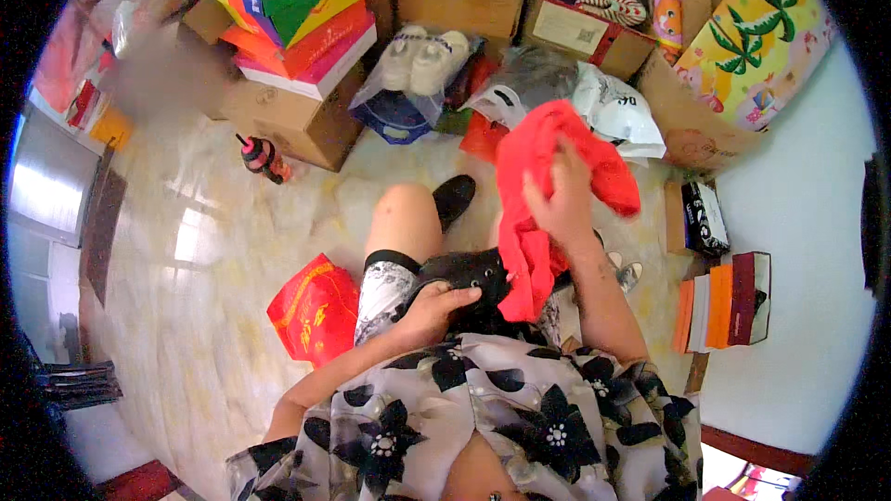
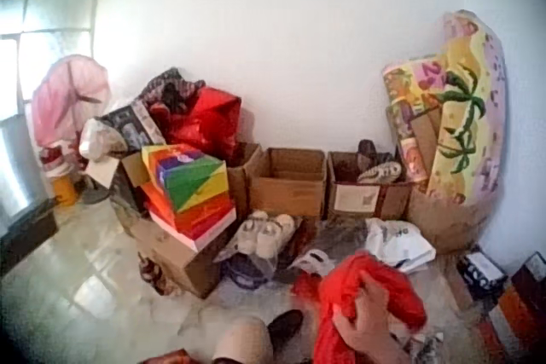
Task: The person sits on the floor and cleans a black shoe using a red cloth. They wipe the shoe's surface, untie and re-tie the laces, and then place the shoe into a clear plastic bag.
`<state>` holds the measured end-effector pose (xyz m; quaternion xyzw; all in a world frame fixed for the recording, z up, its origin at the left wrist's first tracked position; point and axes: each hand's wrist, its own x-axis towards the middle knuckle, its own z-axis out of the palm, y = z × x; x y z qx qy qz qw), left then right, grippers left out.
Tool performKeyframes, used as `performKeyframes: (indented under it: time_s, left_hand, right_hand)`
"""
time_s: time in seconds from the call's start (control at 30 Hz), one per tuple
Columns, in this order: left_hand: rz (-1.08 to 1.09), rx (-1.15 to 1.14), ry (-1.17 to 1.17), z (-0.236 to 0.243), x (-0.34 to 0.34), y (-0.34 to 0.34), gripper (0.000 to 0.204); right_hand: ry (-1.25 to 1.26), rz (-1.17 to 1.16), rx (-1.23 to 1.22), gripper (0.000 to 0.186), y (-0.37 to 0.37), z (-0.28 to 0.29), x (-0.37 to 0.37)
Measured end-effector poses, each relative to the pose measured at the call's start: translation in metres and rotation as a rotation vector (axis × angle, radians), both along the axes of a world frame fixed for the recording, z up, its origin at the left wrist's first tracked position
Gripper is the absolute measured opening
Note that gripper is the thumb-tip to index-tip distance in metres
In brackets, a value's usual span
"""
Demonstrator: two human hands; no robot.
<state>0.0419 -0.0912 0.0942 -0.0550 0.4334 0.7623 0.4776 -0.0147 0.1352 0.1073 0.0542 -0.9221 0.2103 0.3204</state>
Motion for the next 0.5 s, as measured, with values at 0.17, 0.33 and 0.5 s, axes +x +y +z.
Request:
performKeyframes:
  time_s: [0.17,0.33,0.5]
  left_hand:
    - [0.228,0.188,-0.089,-0.036,-0.025,0.012,0.029]
    - [0.286,0.255,-0.121,-0.082,-0.036,0.026,0.034]
    - [0.244,0.338,-0.349,-0.060,-0.048,0.041,0.034]
  right_hand:
    - [-0.203,0.220,-0.675,0.052,-0.022,-0.013,0.027]
    - [0.408,-0.313,-1.134,0.046,-0.010,0.058,0.028]
    - [0.254,-0.230,-0.772,0.053,0.012,0.028,0.053]
